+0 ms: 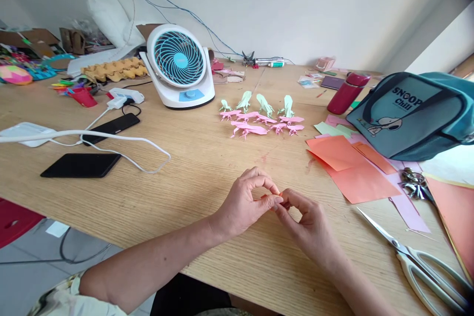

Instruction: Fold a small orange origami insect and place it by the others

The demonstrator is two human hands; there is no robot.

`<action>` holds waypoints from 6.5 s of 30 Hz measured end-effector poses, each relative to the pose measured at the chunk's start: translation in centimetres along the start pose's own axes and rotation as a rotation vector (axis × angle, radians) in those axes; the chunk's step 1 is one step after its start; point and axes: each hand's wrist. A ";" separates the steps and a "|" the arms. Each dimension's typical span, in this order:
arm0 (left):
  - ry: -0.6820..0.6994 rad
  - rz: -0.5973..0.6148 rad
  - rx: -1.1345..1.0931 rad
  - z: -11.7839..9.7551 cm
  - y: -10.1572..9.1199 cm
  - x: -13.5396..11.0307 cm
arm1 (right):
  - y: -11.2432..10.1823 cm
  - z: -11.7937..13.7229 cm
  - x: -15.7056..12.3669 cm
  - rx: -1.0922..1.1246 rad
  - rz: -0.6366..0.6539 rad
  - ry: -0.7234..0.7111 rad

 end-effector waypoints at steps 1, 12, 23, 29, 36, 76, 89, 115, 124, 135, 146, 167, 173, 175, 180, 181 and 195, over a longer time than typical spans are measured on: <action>0.004 -0.005 0.000 -0.1 0.0 0.0 | 0.0 0.0 0.0 -0.007 -0.007 -0.004; 0.066 0.041 -0.025 0.2 0.0 0.3 | 0.2 -0.2 -0.1 -0.005 0.041 -0.007; 0.002 0.067 -0.082 0.0 -1.1 0.5 | -0.1 -0.8 0.1 0.368 0.089 0.261; -0.078 0.033 -0.074 -0.2 -1.3 0.3 | 0.0 -1.2 0.4 0.509 -0.011 0.264; -0.095 0.032 -0.067 0.1 -0.9 0.2 | 0.3 -1.6 0.2 0.589 -0.161 0.244; -0.386 -0.061 -0.892 0.1 2.3 -0.2 | 1.6 -1.7 0.0 0.720 -0.291 0.064; -0.232 -0.085 -0.721 0.0 2.1 -0.3 | 1.5 -1.3 0.2 0.778 -0.304 0.131; -0.192 -0.067 -0.442 0.3 1.9 -0.5 | 0.6 -1.5 0.6 0.903 -0.184 0.327; -0.153 -0.026 -0.395 0.4 1.8 -0.5 | 0.4 -1.4 0.7 0.932 -0.209 0.285; -0.081 -0.104 -0.284 0.3 1.9 -0.4 | 0.6 -1.6 0.6 0.825 -0.227 0.170; -0.040 -0.121 -0.220 0.3 1.7 -0.4 | 0.0 -1.6 0.4 0.666 -0.196 0.089; -0.042 -0.036 -0.107 0.2 2.2 -0.1 | 0.0 -0.8 0.1 0.209 -0.159 -0.136; -0.042 -0.017 -0.143 0.2 2.1 -0.2 | 0.0 -1.3 -0.1 0.284 -0.179 -0.101; -0.063 -0.030 -0.194 0.4 2.1 -0.2 | -0.2 -1.7 -0.1 0.355 -0.172 -0.026; -0.117 -0.056 -0.240 0.6 2.0 -0.2 | -0.5 -2.0 0.0 0.503 -0.154 0.076; -0.115 -0.058 -0.242 0.6 2.0 -0.2 | -0.5 -2.0 0.1 0.513 -0.154 0.069; -0.275 0.016 -0.630 0.4 2.1 0.5 | -1.3 -1.8 0.8 0.465 -0.166 0.111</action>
Point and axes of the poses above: each hand's wrist, its own x-axis towards the middle knuckle, its own y-axis out of the palm, z = x × y, and after that the axes turned 9 degrees about x, right-handed
